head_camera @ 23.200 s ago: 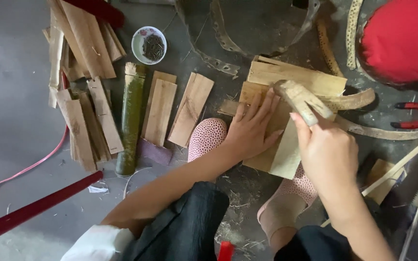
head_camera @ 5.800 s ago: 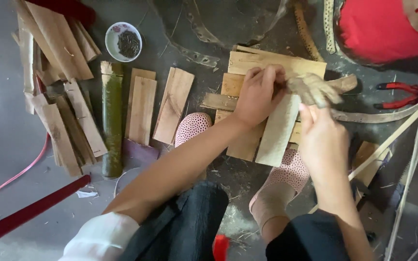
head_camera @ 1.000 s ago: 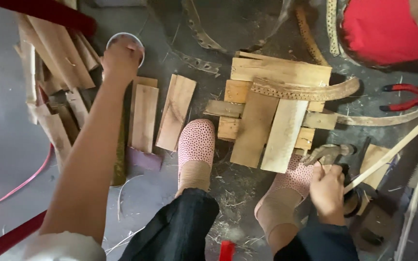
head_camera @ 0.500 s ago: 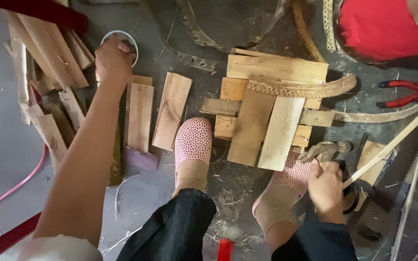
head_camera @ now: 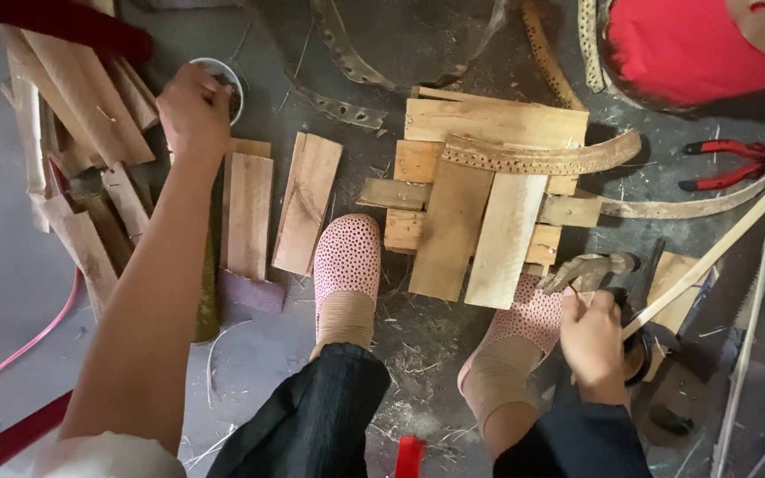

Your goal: Hammering nails into wooden slats to assemble a curved wooden structure, likely part of a percussion instrument.

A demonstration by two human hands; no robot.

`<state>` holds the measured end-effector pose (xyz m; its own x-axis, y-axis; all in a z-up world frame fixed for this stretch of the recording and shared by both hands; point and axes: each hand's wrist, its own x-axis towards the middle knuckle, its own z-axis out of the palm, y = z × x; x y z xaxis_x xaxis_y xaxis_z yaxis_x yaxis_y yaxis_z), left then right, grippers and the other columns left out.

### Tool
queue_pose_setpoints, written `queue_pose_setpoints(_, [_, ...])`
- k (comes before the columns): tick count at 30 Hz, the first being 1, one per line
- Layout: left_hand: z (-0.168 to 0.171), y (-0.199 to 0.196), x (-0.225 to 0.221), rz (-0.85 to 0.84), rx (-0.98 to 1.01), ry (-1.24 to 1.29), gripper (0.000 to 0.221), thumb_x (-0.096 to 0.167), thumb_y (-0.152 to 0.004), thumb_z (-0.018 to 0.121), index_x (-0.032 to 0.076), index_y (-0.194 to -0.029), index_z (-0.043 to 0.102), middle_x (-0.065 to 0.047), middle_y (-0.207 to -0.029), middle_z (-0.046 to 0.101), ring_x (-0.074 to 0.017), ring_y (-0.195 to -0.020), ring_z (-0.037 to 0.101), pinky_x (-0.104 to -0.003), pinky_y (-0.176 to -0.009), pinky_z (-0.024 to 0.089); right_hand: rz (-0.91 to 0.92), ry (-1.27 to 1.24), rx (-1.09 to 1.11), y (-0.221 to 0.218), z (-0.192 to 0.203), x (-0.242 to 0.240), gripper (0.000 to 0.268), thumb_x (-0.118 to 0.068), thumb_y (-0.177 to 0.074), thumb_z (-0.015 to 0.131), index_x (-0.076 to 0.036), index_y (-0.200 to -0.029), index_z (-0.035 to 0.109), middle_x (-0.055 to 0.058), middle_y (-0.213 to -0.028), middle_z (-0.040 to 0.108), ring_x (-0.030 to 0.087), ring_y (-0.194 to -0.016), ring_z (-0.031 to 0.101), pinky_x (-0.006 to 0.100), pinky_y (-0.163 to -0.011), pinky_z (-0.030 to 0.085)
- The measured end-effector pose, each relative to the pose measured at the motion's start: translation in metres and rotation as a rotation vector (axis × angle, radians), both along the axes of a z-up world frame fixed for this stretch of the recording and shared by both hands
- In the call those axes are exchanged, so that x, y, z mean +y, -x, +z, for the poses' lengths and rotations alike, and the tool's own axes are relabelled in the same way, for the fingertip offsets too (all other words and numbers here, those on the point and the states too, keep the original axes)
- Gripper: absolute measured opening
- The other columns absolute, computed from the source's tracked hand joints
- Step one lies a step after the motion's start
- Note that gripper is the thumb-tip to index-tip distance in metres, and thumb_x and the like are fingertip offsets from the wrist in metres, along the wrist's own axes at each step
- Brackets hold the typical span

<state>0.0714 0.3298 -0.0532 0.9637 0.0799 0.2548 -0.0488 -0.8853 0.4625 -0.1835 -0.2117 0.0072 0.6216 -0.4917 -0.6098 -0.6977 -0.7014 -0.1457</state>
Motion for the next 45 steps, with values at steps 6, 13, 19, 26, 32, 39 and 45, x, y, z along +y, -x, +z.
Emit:
queue_pose_setpoints(6, [0.003, 0.002, -0.003, 0.101, -0.006, 0.036, 0.019, -0.004, -0.087, 0.074, 0.003, -0.102, 0.065, -0.010, -0.087, 0.074, -0.0261, -0.070, 0.069, -0.037, -0.065, 0.056, 0.015, 0.009, -0.021, 0.006, -0.009, -0.007, 0.051, -0.036, -0.109, 0.048, 0.011, -0.128, 0.052, 0.036, -0.122, 0.059, 0.052, -0.101, 0.065, 0.058, -0.089, 0.053])
queue_pose_setpoints(13, [-0.002, -0.002, -0.003, 0.159, 0.055, -0.049, 0.028, 0.000, -0.080, 0.082, 0.010, -0.106, 0.078, -0.002, -0.086, 0.080, -0.0179, -0.070, 0.074, -0.032, -0.066, 0.057, 0.058, 0.024, -0.022, 0.009, -0.017, -0.012, 0.056, -0.041, -0.109, 0.048, 0.012, -0.128, 0.051, 0.038, -0.118, 0.061, 0.053, -0.096, 0.066, 0.058, -0.086, 0.054])
queue_pose_setpoints(19, [0.005, 0.004, -0.006, 0.133, -0.007, 0.031, 0.037, -0.007, -0.081, 0.078, 0.004, -0.115, 0.069, -0.006, -0.082, 0.077, -0.0189, -0.068, 0.073, -0.031, -0.061, 0.058, 0.004, 0.006, 0.047, 0.000, 0.001, -0.005, 0.057, -0.042, -0.108, 0.047, 0.008, -0.136, 0.048, 0.036, -0.128, 0.057, 0.053, -0.104, 0.065, 0.060, -0.089, 0.053])
queue_pose_setpoints(26, [0.067, 0.020, -0.060, 0.055, -0.163, 0.187, 0.038, -0.012, -0.088, 0.076, 0.002, -0.120, 0.061, -0.008, -0.089, 0.076, -0.0164, -0.070, 0.068, -0.029, -0.065, 0.058, 0.056, 0.127, -0.289, 0.004, 0.023, -0.001, 0.046, -0.031, -0.107, 0.061, 0.005, -0.133, 0.055, 0.024, -0.124, 0.056, 0.036, -0.103, 0.061, 0.051, -0.088, 0.053])
queue_pose_setpoints(32, [0.138, 0.055, -0.174, -0.153, 0.021, 0.441, 0.036, 0.001, -0.093, 0.079, 0.005, -0.124, 0.062, -0.007, -0.100, 0.075, -0.0164, -0.089, 0.073, -0.032, -0.086, 0.058, 0.138, 0.091, -0.660, -0.016, 0.062, 0.028, 0.014, -0.009, -0.107, 0.069, -0.001, -0.118, 0.066, 0.016, -0.120, 0.058, 0.030, -0.095, 0.063, 0.041, -0.075, 0.054])
queue_pose_setpoints(39, [0.097, 0.068, -0.261, -0.372, 0.078, 0.740, 0.027, 0.020, -0.088, 0.083, 0.023, -0.112, 0.073, 0.009, -0.094, 0.079, -0.0151, -0.104, 0.072, -0.031, -0.102, 0.050, 0.234, -0.103, -0.780, -0.033, 0.059, 0.056, 0.013, -0.007, -0.106, 0.069, -0.004, -0.118, 0.067, 0.016, -0.120, 0.058, 0.040, -0.113, 0.064, 0.046, -0.090, 0.055])
queue_pose_setpoints(45, [0.116, 0.087, -0.271, -0.337, 0.392, 1.023, 0.029, 0.024, -0.091, 0.080, 0.020, -0.118, 0.069, 0.003, -0.099, 0.080, -0.0136, -0.104, 0.076, -0.031, -0.103, 0.051, 0.217, -0.239, -0.766, -0.045, 0.067, 0.058, 0.012, -0.008, -0.104, 0.068, -0.005, -0.116, 0.067, 0.015, -0.116, 0.060, 0.038, -0.110, 0.064, 0.045, -0.090, 0.054])
